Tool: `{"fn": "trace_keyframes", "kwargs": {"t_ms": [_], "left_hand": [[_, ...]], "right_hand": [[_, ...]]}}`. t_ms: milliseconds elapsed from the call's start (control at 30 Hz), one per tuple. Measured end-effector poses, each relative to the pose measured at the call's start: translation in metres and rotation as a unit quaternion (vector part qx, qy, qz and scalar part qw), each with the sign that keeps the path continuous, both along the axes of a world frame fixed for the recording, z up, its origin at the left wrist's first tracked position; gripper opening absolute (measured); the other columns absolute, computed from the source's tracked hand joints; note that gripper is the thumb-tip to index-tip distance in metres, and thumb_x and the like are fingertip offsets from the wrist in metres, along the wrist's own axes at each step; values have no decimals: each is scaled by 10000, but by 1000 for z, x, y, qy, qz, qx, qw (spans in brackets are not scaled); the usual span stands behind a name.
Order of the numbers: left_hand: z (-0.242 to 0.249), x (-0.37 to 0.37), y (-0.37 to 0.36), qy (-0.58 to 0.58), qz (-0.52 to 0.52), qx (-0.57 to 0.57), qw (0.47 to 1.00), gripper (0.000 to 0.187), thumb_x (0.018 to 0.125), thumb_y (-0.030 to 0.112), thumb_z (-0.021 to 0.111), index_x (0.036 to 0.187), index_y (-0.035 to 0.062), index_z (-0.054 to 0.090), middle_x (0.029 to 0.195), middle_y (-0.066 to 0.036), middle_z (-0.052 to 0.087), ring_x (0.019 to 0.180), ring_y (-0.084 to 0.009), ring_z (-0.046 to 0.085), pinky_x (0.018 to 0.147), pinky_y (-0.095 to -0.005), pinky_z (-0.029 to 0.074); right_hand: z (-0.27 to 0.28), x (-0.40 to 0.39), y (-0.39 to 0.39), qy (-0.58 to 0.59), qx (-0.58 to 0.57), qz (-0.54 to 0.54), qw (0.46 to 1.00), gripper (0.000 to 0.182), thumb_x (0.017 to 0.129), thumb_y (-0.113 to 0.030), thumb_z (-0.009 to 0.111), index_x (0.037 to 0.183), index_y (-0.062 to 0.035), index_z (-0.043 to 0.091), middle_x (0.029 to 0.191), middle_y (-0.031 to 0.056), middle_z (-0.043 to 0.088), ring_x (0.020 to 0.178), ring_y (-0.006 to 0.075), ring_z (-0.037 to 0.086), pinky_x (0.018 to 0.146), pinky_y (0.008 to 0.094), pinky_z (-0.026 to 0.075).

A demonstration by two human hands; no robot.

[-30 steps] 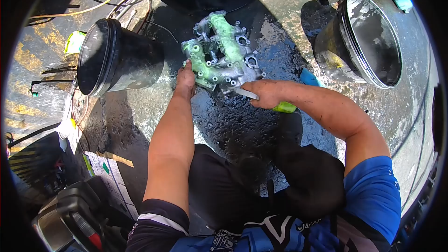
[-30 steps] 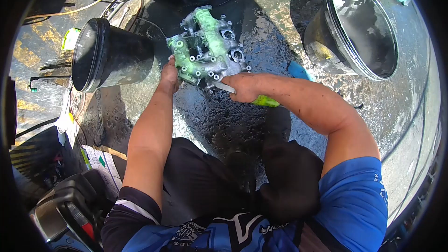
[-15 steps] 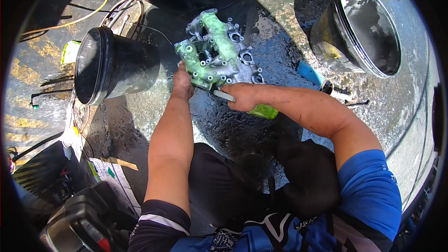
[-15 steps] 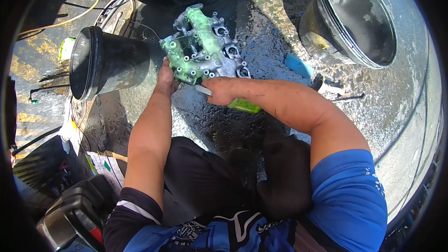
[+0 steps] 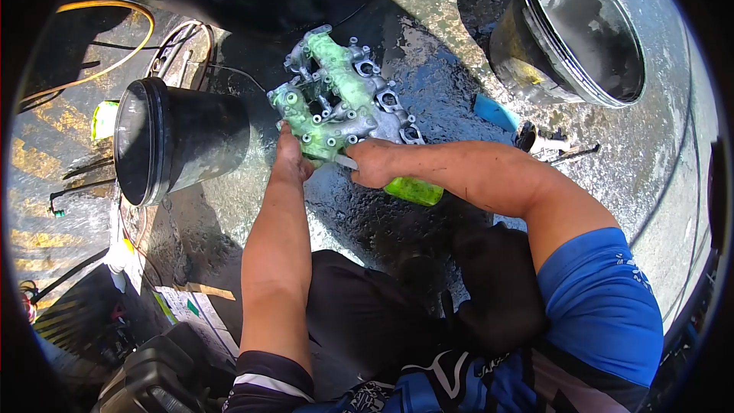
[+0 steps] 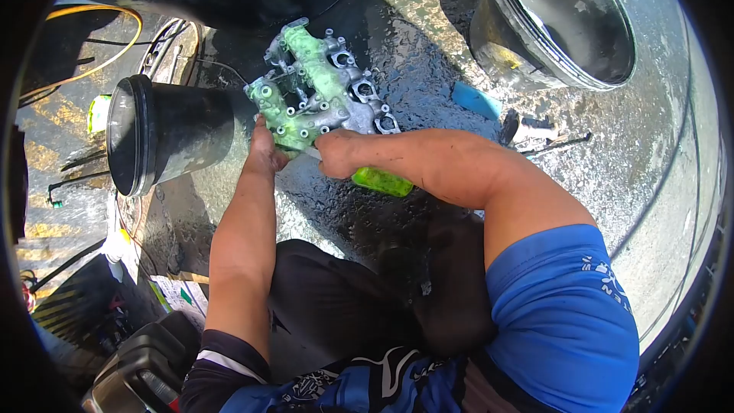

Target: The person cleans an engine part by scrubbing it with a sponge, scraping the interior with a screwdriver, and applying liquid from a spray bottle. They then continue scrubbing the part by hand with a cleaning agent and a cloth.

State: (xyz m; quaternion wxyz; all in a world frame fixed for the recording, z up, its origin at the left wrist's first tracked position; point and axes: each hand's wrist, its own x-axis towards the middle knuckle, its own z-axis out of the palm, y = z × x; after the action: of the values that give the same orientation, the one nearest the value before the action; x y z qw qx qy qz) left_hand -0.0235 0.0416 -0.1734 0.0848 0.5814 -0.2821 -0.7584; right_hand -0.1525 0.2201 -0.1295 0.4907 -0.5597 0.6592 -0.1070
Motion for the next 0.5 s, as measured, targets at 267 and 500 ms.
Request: {"fn": "trace_keyframes", "kwargs": {"t_ms": [267,500], "left_hand": [[-43,4,-22,-173,20,-157,972,840,1020,627,485,1516,-42,376,1479,-226,513,1252,-381,602,1028,-532,494],[-26,-19,-14,-301,-30,-388,871,990,979,708,462,1535,-98,313,1495,-350,438,1392,-459,456,1131,-506,412]], "right_hand": [[0,-98,52,6,-9,4,1000,412,848,-242,651,1184,-5,667,1183,249,697,1145,402,660,992,472,513],[-34,-135,71,1,-30,-105,994,407,836,-238,688,1172,-10,658,1129,245,705,1081,423,670,946,476,523]]}}
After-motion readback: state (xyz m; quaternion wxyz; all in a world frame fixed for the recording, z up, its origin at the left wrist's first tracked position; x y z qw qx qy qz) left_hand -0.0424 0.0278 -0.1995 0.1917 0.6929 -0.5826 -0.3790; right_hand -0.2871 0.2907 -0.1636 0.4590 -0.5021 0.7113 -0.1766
